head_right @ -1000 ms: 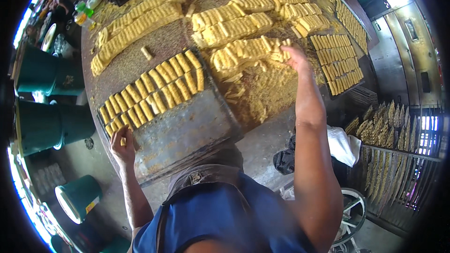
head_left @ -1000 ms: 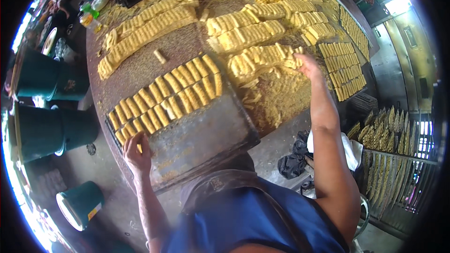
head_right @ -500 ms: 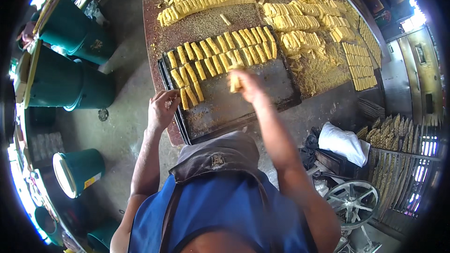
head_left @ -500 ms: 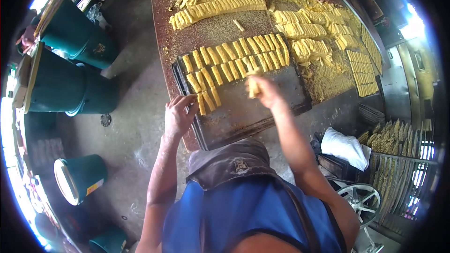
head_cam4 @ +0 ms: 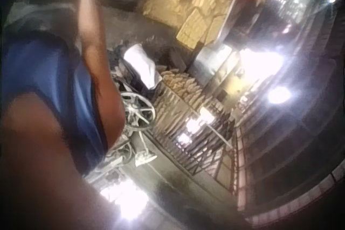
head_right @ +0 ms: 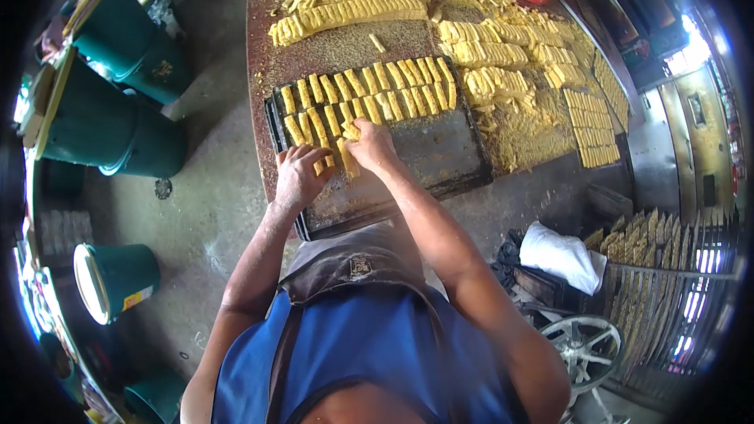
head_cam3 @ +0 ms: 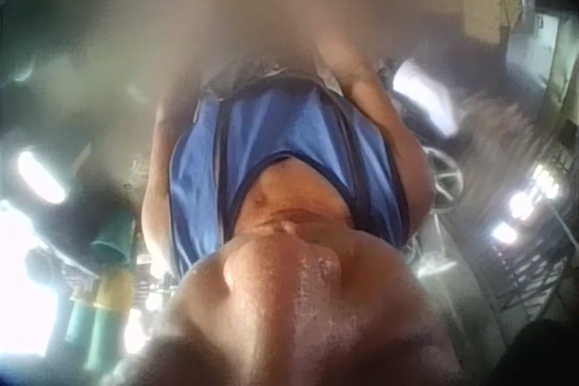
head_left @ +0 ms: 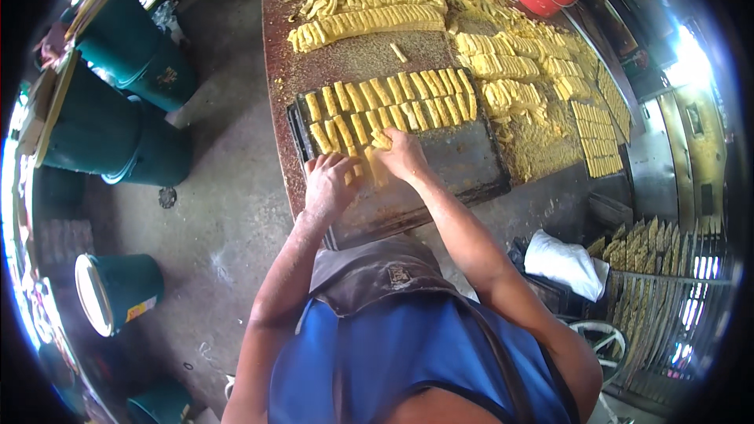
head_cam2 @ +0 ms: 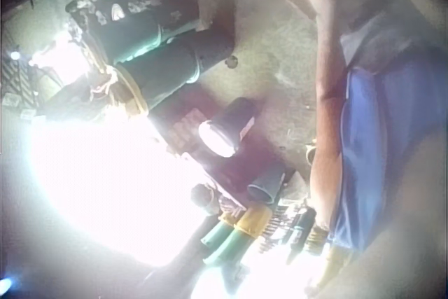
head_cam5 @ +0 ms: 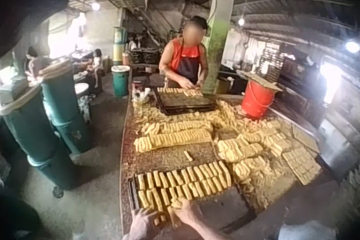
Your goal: The person arranges cut dough sticks from the table onto baking trays by hand, setting aside filled trays and placing empty trays on the table to continue arranging more dough sticks.
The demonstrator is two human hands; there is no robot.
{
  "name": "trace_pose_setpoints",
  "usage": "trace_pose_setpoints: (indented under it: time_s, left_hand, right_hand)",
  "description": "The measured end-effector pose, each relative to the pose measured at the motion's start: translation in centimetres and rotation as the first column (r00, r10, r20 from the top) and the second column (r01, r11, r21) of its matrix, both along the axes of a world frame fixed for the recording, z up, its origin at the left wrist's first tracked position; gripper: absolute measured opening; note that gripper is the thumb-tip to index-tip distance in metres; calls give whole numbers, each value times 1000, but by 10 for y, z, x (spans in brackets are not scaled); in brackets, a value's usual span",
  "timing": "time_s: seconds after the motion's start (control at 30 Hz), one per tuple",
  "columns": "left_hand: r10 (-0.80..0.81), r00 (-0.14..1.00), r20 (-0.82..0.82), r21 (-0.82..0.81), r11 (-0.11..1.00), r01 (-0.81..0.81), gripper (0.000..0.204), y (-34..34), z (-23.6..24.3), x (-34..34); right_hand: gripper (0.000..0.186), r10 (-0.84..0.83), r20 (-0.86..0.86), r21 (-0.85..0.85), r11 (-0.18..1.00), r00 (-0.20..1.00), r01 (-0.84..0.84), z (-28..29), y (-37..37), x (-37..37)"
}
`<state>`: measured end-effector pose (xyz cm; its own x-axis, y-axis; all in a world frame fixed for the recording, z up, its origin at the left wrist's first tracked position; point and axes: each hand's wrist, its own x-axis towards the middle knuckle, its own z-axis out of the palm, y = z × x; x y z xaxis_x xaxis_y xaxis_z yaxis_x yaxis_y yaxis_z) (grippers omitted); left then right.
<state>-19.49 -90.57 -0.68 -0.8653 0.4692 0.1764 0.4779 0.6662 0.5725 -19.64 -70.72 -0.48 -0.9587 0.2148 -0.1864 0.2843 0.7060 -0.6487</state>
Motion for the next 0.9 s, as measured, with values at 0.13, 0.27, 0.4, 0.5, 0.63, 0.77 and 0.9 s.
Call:
trace_pose_setpoints:
  time_s: [0.13, 0.27, 0.4, 0.5, 0.63, 0.77, 0.9]
  left_hand:
    - [-81, 995, -55, -54, 996, 78, 43, 20, 3, 16]
    - [-94, 990, -102, -127, 989, 81, 42, 35, 1, 15]
    - [-108, 980, -167, -133, 987, 86, 40, 39, 5, 12]
    - [-104, 981, -166, -144, 986, 81, 39, 41, -2, 10]
    - [-76, 982, -173, -98, 993, 59, 40, 48, -7, 6]
    - [-123, 984, -131, -60, 991, 116, 45, 40, -16, -1]
    - [-82, 984, -156, -14, 997, 80, 45, 45, -5, 1]
  right_hand:
    - [48, -12, -88, -48, 999, 996, 7, -7, 13, 7]
    - [52, 1, 27, -35, 999, 1000, 0, -9, 29, 4]
    - [52, 26, 19, -211, 977, 999, -22, -14, 44, 3]
    - [49, 67, 3, 20, 998, 998, -67, -1, 41, 6]
    - [45, 12, 62, 128, 992, 998, -20, -4, 49, 7]
    - [40, -83, -16, -31, 996, 996, 83, -13, 49, 8]
    - [38, -117, -36, 17, 993, 992, 118, -9, 55, 14]
